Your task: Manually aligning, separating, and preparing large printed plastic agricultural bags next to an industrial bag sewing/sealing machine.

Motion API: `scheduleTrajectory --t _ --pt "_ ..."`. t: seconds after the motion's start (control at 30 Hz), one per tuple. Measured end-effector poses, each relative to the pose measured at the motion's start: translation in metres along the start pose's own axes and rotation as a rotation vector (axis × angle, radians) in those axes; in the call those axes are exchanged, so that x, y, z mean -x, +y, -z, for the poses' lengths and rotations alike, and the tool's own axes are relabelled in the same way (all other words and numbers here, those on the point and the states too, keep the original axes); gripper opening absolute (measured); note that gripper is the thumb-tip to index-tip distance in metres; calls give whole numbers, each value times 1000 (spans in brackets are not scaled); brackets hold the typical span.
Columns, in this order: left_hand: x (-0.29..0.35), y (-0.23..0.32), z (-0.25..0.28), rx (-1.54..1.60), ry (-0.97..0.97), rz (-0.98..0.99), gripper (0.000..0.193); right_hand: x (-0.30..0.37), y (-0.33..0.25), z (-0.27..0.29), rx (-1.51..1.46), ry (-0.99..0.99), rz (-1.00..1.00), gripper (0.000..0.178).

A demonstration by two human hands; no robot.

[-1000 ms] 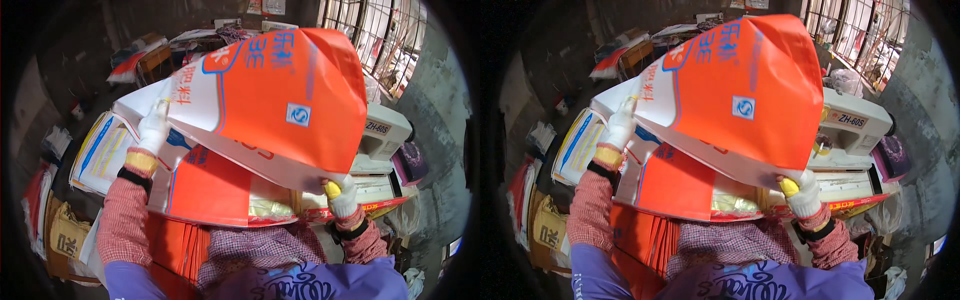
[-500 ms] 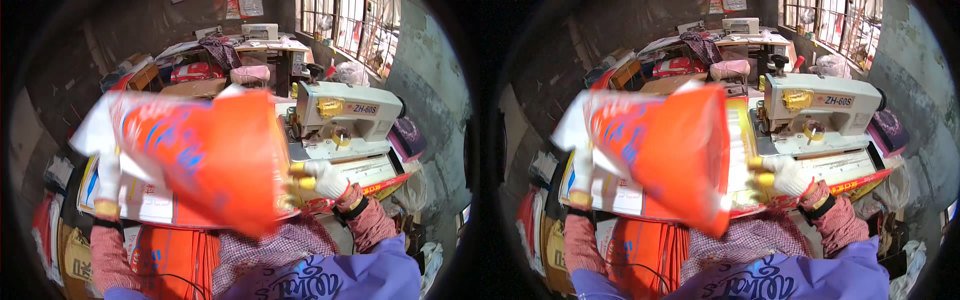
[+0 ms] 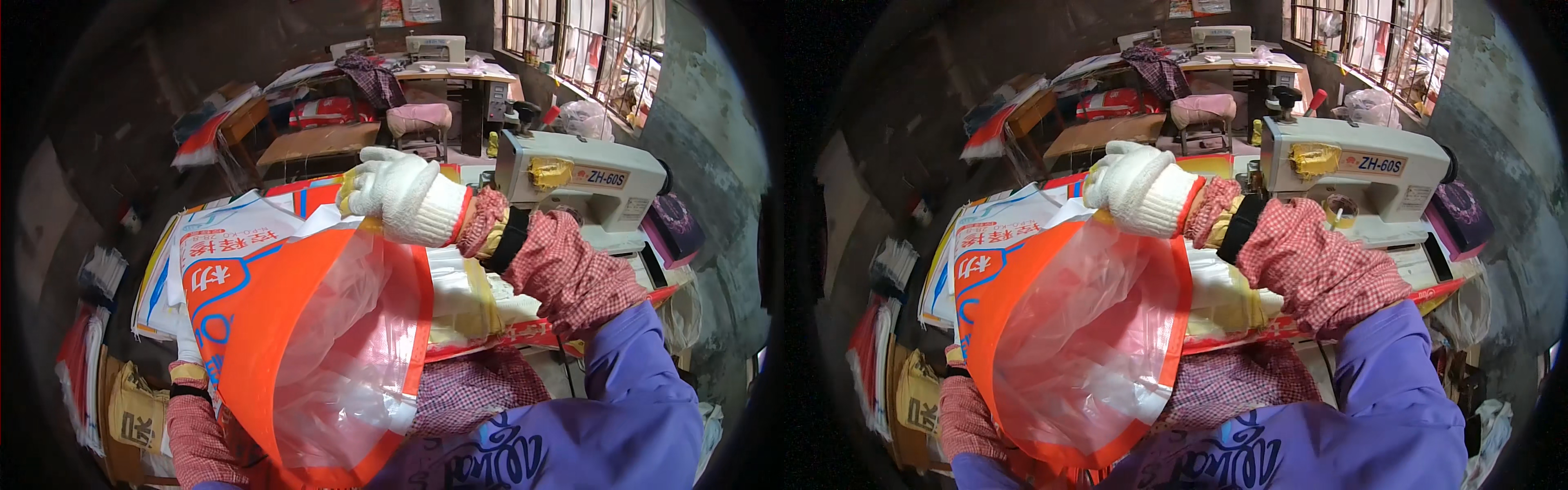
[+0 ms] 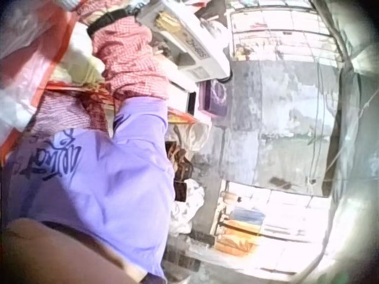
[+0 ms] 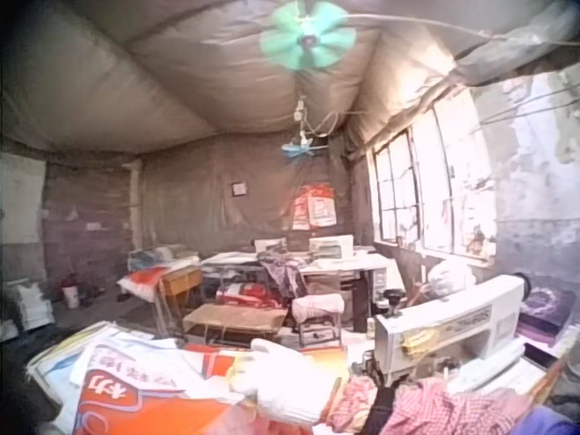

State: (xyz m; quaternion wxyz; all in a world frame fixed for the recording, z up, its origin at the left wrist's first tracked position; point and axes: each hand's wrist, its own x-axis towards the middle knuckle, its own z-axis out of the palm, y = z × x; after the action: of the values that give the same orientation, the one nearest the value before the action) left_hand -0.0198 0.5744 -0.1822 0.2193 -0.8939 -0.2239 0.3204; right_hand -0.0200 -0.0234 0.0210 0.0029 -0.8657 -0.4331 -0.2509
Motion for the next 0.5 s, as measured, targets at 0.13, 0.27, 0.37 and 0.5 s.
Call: scheduleTrajectory --t 0.13,0.27,0.37,0.5 --pt "25 82 73 131 913 -348 38 25 13 1 -41 85 -221 24" --pt "30 61 77 550 845 -429 29 107 33 12 -157 -186 -955 23" --pt "-25 30 62 258 870 -413 35 154 25 -22 -149 -416 -781 38" --pt "-11 31 55 830 866 -500 35 138 16 -16 -374 -638 -595 53"
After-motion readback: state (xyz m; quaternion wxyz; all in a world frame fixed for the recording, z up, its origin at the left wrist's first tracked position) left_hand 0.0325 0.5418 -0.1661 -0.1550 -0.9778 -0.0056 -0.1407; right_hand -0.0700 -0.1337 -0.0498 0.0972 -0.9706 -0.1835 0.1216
